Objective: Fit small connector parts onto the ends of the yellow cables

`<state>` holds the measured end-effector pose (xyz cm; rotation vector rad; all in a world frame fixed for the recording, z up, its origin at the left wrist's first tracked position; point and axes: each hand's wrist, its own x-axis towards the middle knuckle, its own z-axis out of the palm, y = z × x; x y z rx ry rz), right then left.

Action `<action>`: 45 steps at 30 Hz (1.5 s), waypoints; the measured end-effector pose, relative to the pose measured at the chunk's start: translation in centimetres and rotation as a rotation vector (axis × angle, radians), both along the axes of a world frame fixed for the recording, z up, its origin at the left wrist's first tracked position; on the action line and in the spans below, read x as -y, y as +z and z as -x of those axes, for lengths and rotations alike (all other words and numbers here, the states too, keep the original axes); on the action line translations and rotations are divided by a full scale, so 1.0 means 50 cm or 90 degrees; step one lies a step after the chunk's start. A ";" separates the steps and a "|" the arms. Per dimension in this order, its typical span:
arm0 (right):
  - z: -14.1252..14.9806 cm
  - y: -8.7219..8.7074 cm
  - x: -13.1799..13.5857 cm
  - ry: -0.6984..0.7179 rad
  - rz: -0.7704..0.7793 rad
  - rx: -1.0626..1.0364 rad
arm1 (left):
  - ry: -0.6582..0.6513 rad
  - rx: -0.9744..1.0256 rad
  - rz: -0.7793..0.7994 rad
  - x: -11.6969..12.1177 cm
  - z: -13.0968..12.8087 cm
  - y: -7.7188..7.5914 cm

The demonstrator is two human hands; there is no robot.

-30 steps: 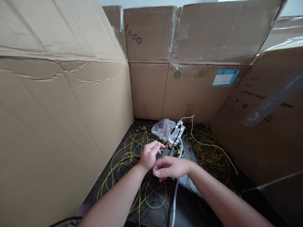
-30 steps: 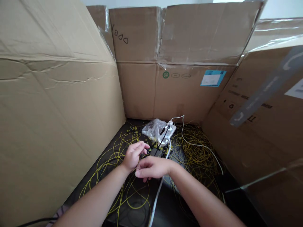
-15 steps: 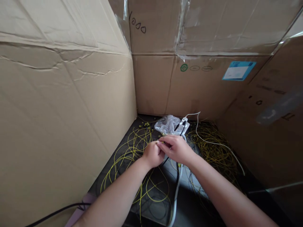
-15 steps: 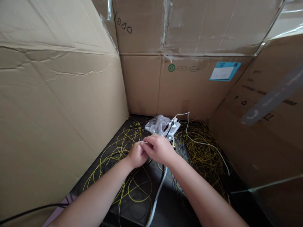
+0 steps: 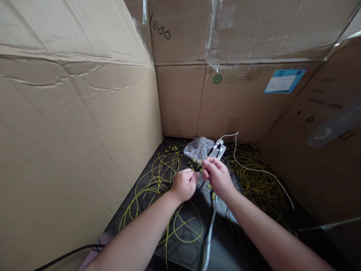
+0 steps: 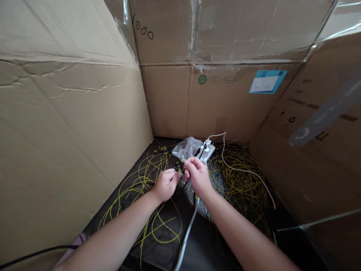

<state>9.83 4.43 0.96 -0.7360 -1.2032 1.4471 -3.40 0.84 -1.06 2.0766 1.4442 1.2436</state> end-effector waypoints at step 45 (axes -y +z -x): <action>0.001 -0.075 -0.007 -0.016 0.023 -0.060 | 0.042 -0.025 -0.067 0.009 -0.017 0.013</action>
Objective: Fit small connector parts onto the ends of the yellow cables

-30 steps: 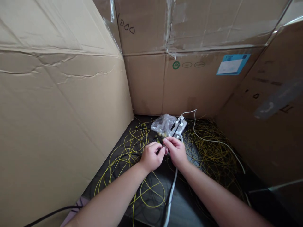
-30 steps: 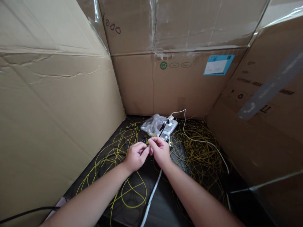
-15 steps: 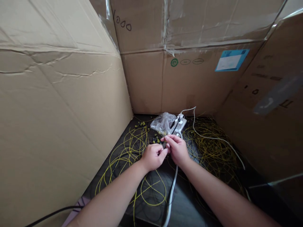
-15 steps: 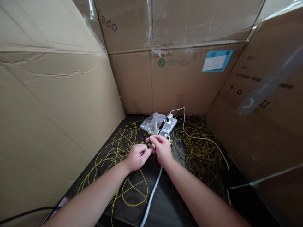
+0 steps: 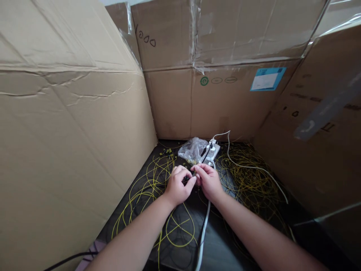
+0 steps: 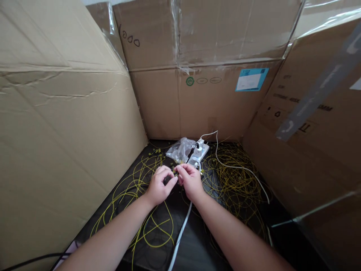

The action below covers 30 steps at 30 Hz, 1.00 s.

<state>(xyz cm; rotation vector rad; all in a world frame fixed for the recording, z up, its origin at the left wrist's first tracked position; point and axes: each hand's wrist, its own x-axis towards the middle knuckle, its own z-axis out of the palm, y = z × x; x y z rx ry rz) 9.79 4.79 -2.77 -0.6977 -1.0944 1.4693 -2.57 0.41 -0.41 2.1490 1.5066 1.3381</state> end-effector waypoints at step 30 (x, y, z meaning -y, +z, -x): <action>-0.001 -0.007 0.015 0.072 -0.017 0.010 | -0.118 0.178 0.168 -0.013 0.013 0.005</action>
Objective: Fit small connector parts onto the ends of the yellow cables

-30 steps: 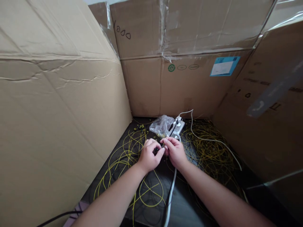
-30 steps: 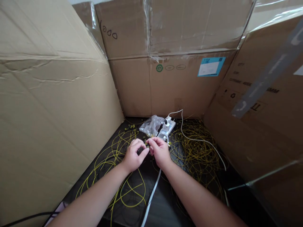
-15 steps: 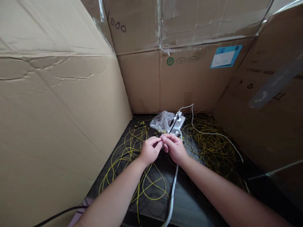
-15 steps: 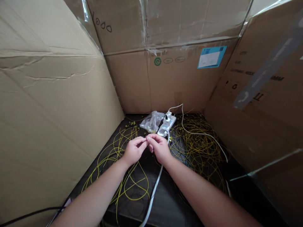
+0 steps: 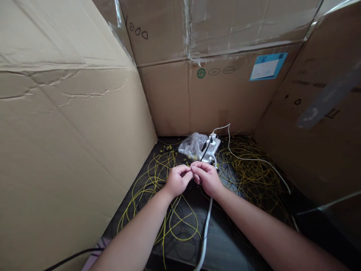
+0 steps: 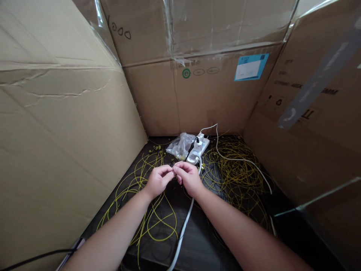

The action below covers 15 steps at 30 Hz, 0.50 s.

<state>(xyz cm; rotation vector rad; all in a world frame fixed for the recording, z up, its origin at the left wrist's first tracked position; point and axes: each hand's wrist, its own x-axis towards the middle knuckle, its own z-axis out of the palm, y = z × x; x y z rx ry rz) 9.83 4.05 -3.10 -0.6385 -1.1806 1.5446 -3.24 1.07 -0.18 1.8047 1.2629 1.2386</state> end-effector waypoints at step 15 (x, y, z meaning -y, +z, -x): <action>0.000 0.002 0.002 0.011 -0.011 0.009 | -0.051 0.027 0.026 0.003 0.000 0.008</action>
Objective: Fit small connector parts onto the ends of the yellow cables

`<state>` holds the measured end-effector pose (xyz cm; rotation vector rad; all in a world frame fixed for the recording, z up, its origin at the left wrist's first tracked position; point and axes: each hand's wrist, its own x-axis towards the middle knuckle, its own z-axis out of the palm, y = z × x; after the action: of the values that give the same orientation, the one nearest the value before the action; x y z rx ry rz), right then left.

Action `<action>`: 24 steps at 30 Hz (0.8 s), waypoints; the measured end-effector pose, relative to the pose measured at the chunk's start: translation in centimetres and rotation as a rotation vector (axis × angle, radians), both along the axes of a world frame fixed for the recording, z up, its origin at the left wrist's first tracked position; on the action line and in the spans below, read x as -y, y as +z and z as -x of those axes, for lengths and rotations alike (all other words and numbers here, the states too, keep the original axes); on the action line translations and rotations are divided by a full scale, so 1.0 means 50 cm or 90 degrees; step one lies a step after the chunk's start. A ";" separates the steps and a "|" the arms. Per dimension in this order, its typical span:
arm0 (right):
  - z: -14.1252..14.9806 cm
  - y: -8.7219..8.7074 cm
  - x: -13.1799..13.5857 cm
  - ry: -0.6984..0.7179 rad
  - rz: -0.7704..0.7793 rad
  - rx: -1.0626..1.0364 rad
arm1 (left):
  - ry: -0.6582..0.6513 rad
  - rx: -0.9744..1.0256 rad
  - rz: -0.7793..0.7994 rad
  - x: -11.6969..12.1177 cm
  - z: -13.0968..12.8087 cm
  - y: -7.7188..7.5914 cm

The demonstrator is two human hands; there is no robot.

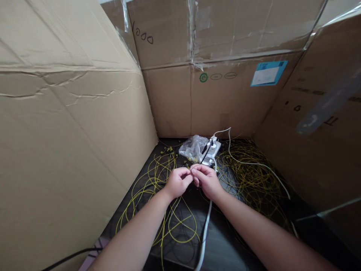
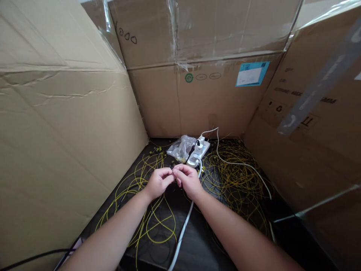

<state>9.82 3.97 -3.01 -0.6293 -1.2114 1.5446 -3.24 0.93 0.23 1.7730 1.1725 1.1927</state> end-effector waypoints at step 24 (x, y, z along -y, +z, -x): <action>0.005 0.001 0.003 0.003 0.037 -0.021 | -0.025 0.191 0.139 -0.014 0.003 -0.017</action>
<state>9.57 3.84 -2.97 -0.6367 -1.1470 1.5940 -3.41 1.61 -0.61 1.3947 1.0413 1.2090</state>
